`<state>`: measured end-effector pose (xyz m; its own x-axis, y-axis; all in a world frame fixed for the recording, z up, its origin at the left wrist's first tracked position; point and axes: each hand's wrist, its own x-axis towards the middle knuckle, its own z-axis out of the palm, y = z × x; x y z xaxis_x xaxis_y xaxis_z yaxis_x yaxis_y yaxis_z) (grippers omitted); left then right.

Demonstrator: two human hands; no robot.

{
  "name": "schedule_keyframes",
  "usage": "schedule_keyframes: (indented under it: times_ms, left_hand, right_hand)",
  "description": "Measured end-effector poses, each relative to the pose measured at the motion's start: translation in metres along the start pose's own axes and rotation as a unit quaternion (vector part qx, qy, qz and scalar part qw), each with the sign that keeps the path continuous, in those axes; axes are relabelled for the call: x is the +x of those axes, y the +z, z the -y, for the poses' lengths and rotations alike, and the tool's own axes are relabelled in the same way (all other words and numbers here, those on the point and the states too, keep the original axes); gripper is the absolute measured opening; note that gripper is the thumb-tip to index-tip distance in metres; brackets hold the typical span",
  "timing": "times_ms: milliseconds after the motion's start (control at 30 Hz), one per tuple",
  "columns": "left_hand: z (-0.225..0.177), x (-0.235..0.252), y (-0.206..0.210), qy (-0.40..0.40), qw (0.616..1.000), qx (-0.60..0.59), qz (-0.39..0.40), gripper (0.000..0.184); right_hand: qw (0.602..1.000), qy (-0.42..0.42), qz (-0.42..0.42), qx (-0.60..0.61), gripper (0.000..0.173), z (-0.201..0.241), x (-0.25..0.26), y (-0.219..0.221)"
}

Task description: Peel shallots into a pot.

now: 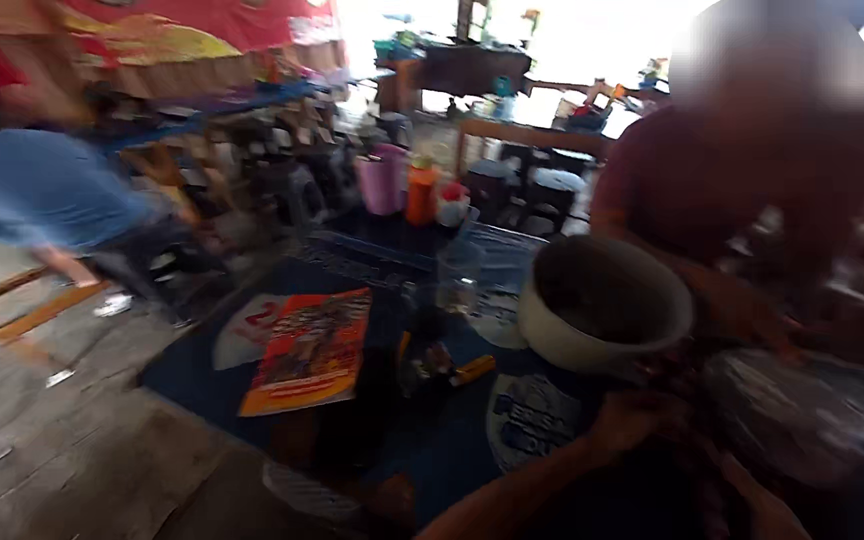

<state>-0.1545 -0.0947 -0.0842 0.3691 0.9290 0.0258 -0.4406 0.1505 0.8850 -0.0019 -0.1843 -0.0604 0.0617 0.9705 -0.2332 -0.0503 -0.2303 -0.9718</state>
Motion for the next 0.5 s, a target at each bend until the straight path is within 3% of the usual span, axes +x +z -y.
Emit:
schedule_keyframes:
  times_ms: [133, 500]
  left_hand:
    - [-0.0123, -0.0011, -0.0047, -0.056, 0.998, -0.020, 0.013, 0.028]
    - [-0.0063, -0.0049, -0.0090, -0.049, 0.997, -0.009, 0.058, 0.030]
  right_hand:
    - [0.996, -0.022, -0.080, 0.020, 0.041, 0.0066, -0.0052, 0.0120]
    - [0.998, -0.043, -0.005, 0.036, 0.050, 0.0120, -0.0042, 0.0075]
